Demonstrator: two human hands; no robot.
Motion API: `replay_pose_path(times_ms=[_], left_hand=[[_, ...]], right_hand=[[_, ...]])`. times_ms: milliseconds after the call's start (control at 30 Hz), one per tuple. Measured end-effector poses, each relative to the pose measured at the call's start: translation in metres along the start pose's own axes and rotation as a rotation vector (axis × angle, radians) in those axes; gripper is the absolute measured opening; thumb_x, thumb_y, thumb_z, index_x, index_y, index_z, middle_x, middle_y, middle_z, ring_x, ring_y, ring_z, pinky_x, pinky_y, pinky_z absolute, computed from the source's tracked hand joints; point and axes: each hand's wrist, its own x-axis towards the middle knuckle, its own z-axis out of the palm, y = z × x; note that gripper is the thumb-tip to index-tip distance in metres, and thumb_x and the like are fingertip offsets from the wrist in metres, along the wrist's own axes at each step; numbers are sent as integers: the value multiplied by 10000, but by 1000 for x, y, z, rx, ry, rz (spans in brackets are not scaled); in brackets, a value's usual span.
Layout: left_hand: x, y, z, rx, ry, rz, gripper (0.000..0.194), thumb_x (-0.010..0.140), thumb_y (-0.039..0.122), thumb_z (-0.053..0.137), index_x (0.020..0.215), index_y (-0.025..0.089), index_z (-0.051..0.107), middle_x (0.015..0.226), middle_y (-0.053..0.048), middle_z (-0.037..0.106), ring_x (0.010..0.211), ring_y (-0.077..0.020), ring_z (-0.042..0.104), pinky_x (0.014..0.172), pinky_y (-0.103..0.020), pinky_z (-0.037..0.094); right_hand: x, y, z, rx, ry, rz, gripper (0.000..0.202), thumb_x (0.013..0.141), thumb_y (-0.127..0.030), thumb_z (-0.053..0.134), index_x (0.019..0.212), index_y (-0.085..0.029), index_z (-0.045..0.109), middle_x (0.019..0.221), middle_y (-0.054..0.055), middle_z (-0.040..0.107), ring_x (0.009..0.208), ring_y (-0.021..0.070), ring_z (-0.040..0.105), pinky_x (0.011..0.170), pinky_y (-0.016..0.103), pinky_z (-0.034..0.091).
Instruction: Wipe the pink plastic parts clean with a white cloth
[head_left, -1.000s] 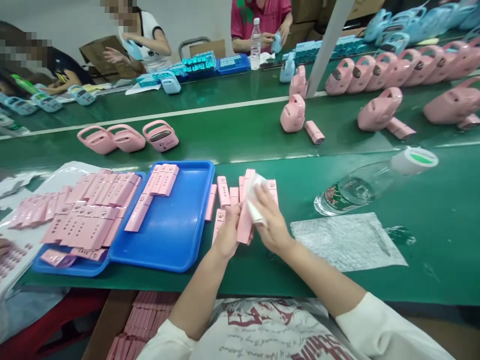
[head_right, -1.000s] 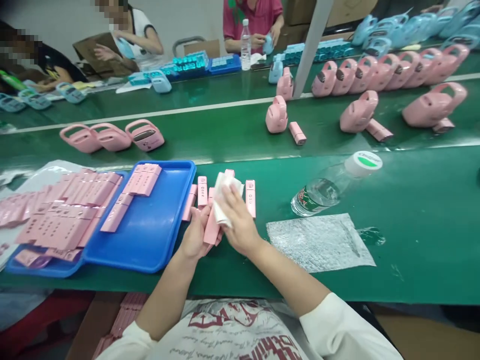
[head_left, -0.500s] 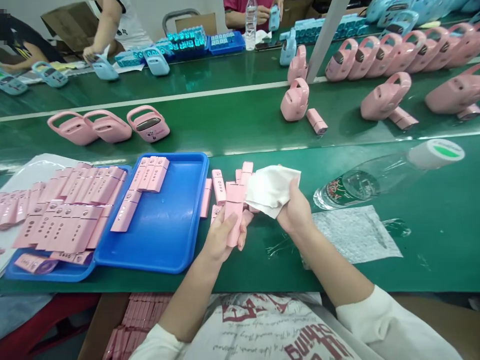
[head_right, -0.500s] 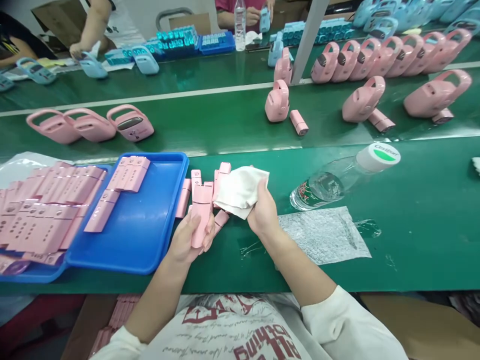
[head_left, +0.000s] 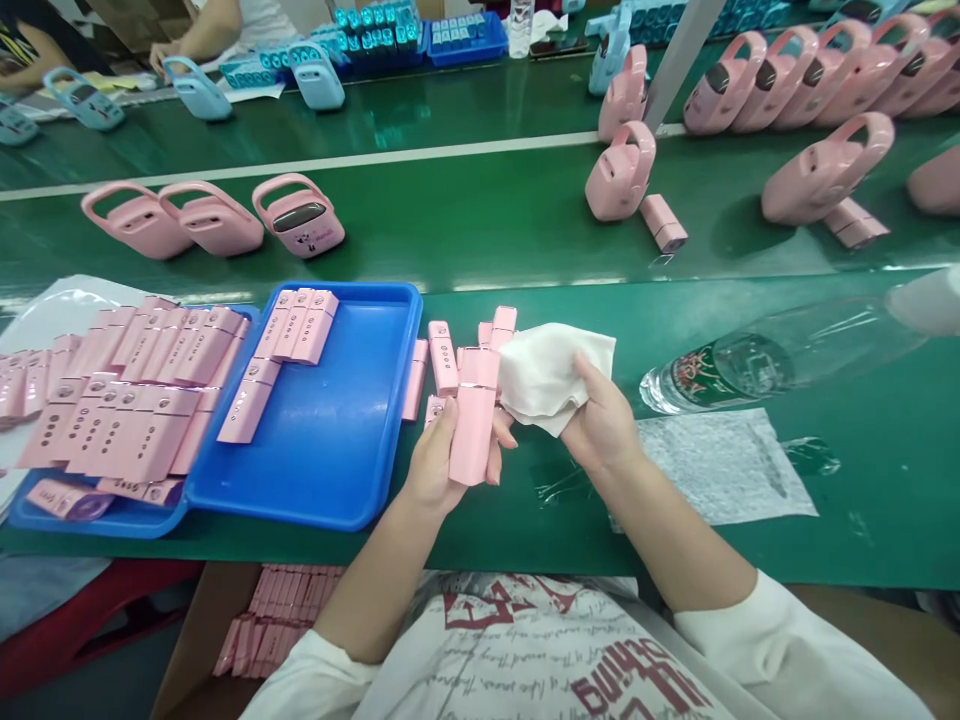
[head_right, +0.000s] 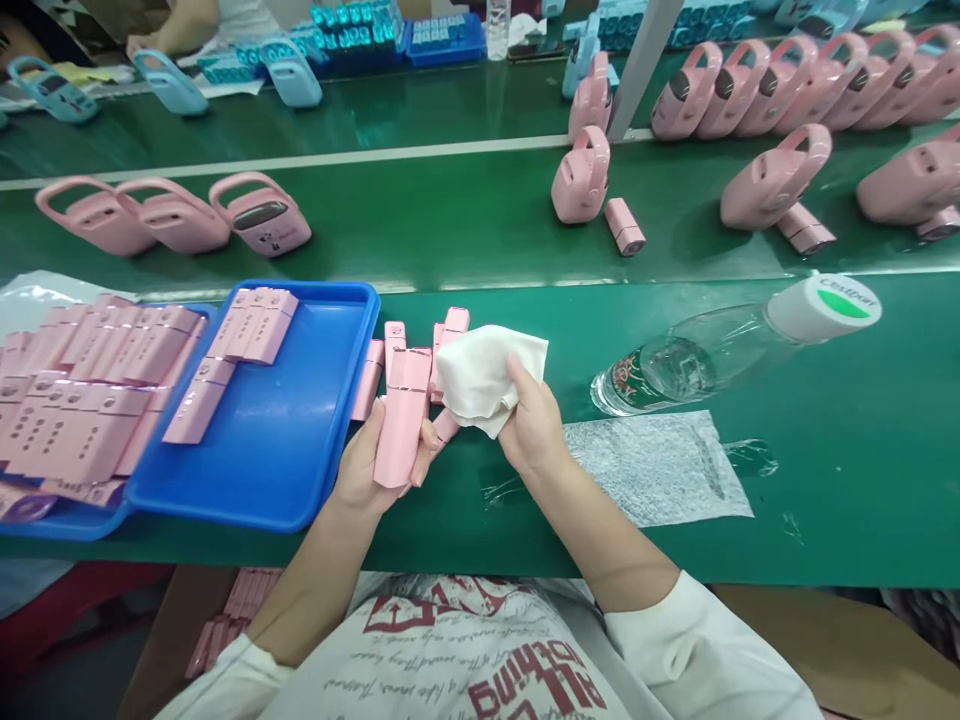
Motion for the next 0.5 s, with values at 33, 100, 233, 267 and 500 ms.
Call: replay_pose_path(times_ms=[33,100,233,267,500], left_hand=[[0,0,0,9,0,1,534,866,591,457,917,97,654,646,-58,667,385,-111,552,393,-225,420],[0,0,0,26,7,7,543,861,596,460,829,93,659,714,-85,686,384,-105,548,372,-224,405],[-1,-1,2,4,23,18,558,848,626,465,857,101,655,749,-78,679,405,-93,546,379,-214,409],[-1,-2,2,-22,23,15,572,827,650,480,903,109,651,749,-67,672,414,-93,543,373,-211,411],[-3,-1,3,-85,9,-36,536,724,572,681,1049,157,586,719,-9,627,515,-118,600,424,-202,486]], right_hand=[[-1,0,0,-15,-8,-5,369,745,-403,672,1013,-152,639,1091,73,682,1065,230,626,873,343,552],[-4,1,1,-54,-15,-23,394,733,-423,683,1014,-150,642,1070,72,687,1043,229,635,847,333,557],[-10,1,4,-152,-41,-93,418,696,-474,697,979,-169,655,971,50,702,940,205,664,742,287,571],[-11,1,4,-176,-53,-116,414,694,-488,695,964,-176,657,924,42,703,912,196,668,717,273,570],[-15,10,-9,-369,-92,-228,386,746,-536,655,910,-186,650,646,-13,611,662,142,618,554,237,517]])
